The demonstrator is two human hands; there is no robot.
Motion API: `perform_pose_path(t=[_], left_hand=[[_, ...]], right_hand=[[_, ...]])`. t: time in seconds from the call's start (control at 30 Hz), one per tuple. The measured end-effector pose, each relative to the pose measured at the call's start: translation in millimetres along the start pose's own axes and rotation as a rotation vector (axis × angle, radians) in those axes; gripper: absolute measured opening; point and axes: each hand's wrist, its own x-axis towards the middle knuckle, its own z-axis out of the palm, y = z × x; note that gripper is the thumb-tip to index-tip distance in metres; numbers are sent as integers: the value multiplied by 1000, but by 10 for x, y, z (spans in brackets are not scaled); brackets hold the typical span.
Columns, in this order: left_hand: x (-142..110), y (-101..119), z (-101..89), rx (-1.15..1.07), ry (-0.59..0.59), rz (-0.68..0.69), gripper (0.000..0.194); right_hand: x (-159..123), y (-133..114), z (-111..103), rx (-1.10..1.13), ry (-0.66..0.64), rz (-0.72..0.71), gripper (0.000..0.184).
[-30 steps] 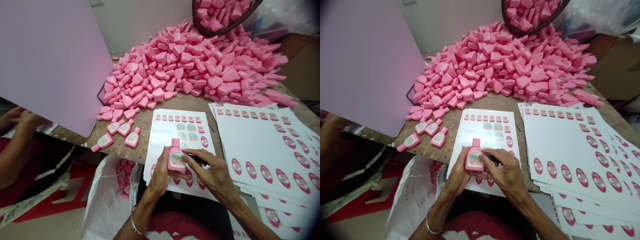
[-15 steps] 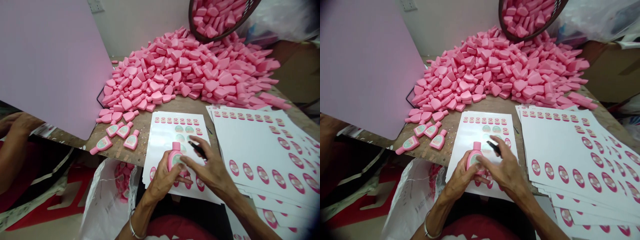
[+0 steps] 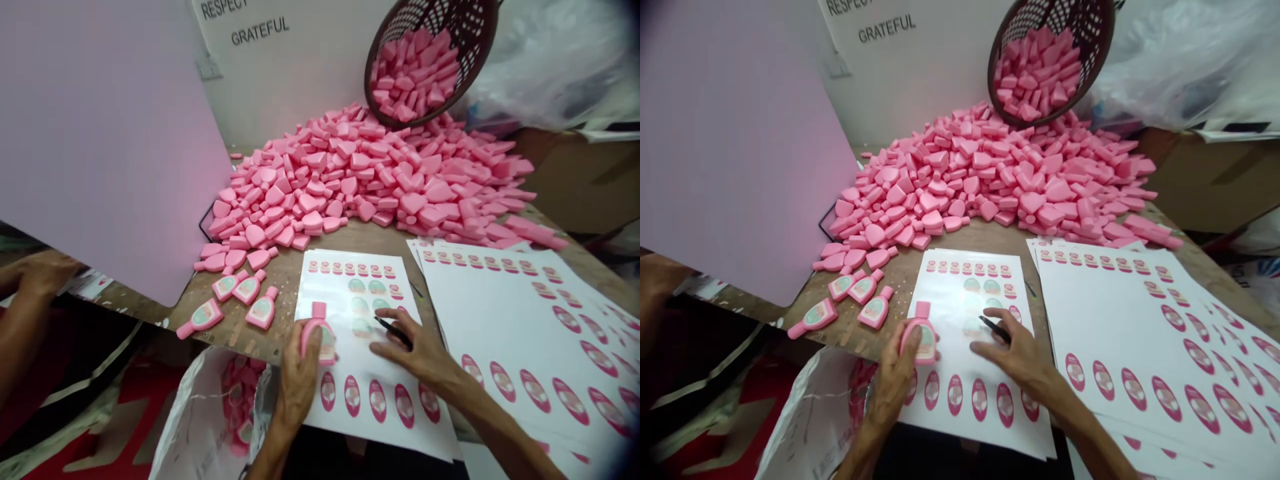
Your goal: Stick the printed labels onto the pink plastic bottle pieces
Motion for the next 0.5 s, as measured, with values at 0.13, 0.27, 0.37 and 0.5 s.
perform_pose_path(t=[0.13, 0.27, 0.37, 0.5], left_hand=[[286, -198, -287, 579, 270, 235, 28], [498, -326, -415, 1015, 496, 399, 29], [540, -322, -460, 1166, 644, 458, 28], [471, -232, -466, 1042, 645, 620, 26]], right_hand=[[756, -221, -155, -328, 155, -227, 39], [1661, -590, 84, -505, 269, -323, 40], [2153, -841, 266, -606, 248, -398, 48], [2478, -1067, 309, -778, 105, -490, 56]])
